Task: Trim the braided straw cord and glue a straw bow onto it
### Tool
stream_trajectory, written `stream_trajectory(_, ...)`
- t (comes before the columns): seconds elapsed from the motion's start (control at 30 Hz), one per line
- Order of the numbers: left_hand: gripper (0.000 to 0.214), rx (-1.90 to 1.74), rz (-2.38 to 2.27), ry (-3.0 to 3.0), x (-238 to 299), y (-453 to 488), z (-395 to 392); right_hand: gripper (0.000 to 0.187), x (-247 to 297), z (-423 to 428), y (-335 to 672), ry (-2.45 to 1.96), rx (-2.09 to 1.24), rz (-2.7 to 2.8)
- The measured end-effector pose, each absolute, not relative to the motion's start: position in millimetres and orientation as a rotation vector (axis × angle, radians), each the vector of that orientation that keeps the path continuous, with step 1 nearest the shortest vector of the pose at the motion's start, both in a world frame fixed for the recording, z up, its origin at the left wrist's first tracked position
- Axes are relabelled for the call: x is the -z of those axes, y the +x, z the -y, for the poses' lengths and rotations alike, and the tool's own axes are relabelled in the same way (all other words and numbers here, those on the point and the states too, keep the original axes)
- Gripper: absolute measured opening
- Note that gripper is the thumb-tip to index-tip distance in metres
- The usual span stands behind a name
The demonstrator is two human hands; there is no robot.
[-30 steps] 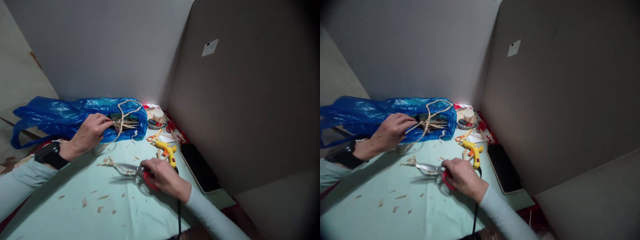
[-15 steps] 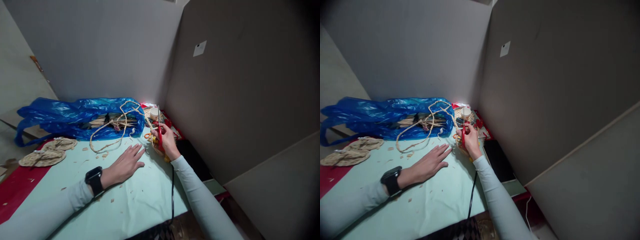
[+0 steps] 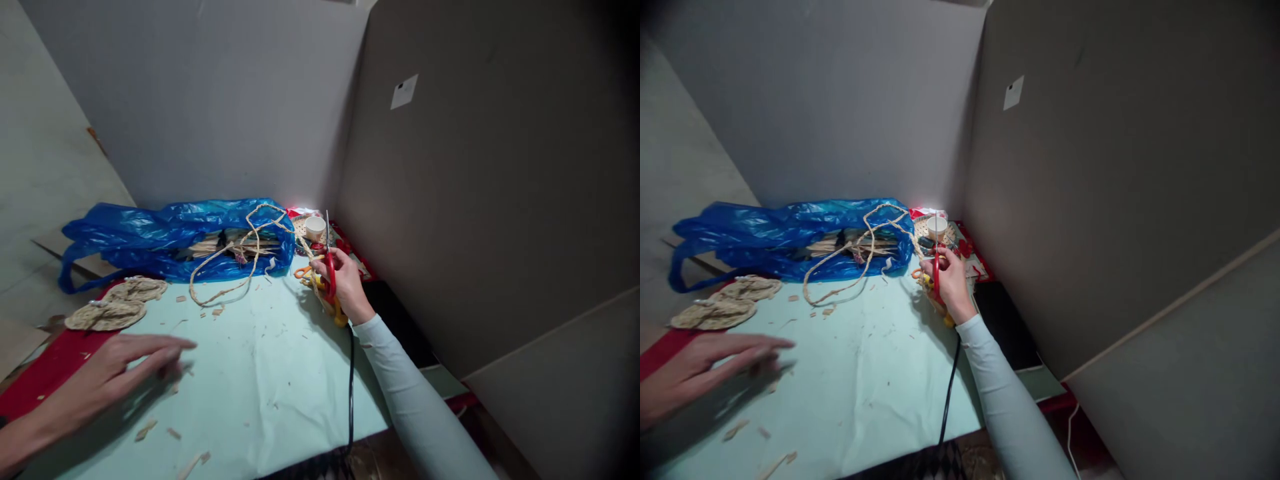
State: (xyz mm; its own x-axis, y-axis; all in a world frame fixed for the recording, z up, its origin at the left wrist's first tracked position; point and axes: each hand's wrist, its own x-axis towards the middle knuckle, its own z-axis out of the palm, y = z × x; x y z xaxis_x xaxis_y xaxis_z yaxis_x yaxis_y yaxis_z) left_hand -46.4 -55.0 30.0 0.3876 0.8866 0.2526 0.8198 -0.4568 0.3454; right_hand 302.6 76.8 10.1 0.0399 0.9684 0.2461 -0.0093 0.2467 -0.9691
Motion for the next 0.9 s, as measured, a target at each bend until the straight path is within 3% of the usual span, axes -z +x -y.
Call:
stream_trajectory(0.13,0.043,-0.514,-1.349,2.599,-19.1,6.0,9.8,0.033,-8.3,-75.3,301.2,-1.035,-0.981,1.294)
stream_trajectory(0.23,0.044,-0.483,-1.310,2.673,6.3,38.3,-26.5,0.033,-5.8,-75.1,301.1,-1.039,-0.959,1.311)
stream_trajectory(0.5,0.042,-0.434,-1.439,2.689,14.0,10.9,-81.4,0.032,-2.2,-75.3,295.2,-1.036,-0.954,1.385)
stream_trajectory(0.9,0.057,-0.068,-0.797,2.556,-9.3,-27.8,59.0,0.028,-5.5,-72.6,296.2,-1.045,-0.929,1.386)
